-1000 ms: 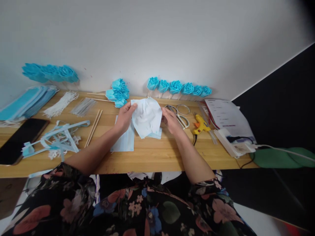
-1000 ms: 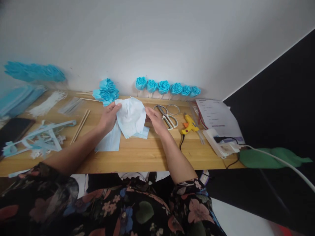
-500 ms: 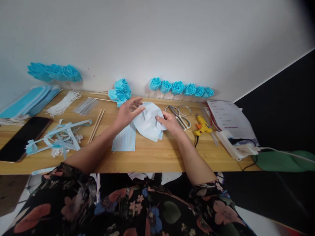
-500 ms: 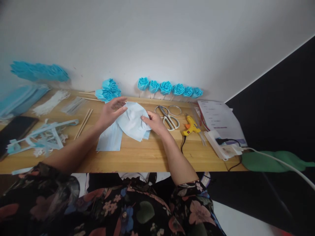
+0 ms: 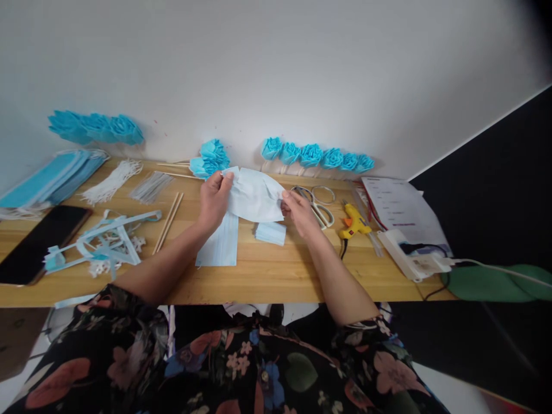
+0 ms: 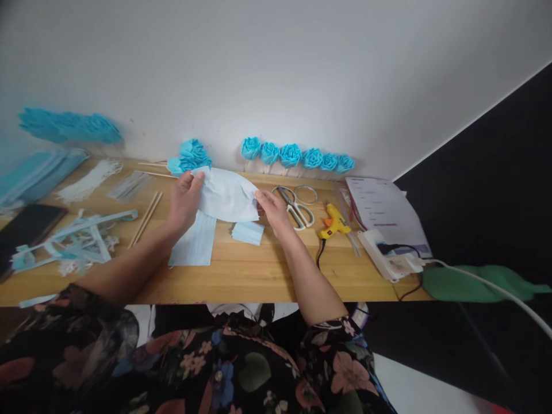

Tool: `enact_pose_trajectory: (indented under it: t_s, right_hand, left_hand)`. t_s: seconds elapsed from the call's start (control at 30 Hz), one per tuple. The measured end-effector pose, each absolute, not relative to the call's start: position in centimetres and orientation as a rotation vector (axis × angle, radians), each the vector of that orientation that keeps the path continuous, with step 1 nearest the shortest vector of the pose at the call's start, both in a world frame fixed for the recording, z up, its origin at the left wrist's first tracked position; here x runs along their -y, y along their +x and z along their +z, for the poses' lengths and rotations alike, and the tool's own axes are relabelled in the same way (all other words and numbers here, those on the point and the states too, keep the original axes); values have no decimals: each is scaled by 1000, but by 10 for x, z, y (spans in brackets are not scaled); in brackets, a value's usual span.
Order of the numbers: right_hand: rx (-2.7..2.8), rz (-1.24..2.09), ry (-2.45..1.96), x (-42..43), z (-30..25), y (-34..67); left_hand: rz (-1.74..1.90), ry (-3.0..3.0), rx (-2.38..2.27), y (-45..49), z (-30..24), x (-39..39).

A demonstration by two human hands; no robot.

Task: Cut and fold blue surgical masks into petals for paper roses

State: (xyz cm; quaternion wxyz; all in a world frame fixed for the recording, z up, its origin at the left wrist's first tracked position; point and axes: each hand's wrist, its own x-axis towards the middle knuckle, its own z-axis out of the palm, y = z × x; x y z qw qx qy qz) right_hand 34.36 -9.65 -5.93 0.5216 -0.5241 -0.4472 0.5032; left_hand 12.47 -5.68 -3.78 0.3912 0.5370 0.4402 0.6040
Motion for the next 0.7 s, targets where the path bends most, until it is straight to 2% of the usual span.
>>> enact_pose_trajectory:
  t_s: [0.4, 0.7]
  right_hand:
    - [1139, 649, -1344, 93, -69, 346]
    - [1093, 655, -1312, 97, -64, 342]
  left_hand:
    - [1507, 1414, -1154, 131, -57, 57]
    - [1504, 1317, -1140, 129, -50, 55]
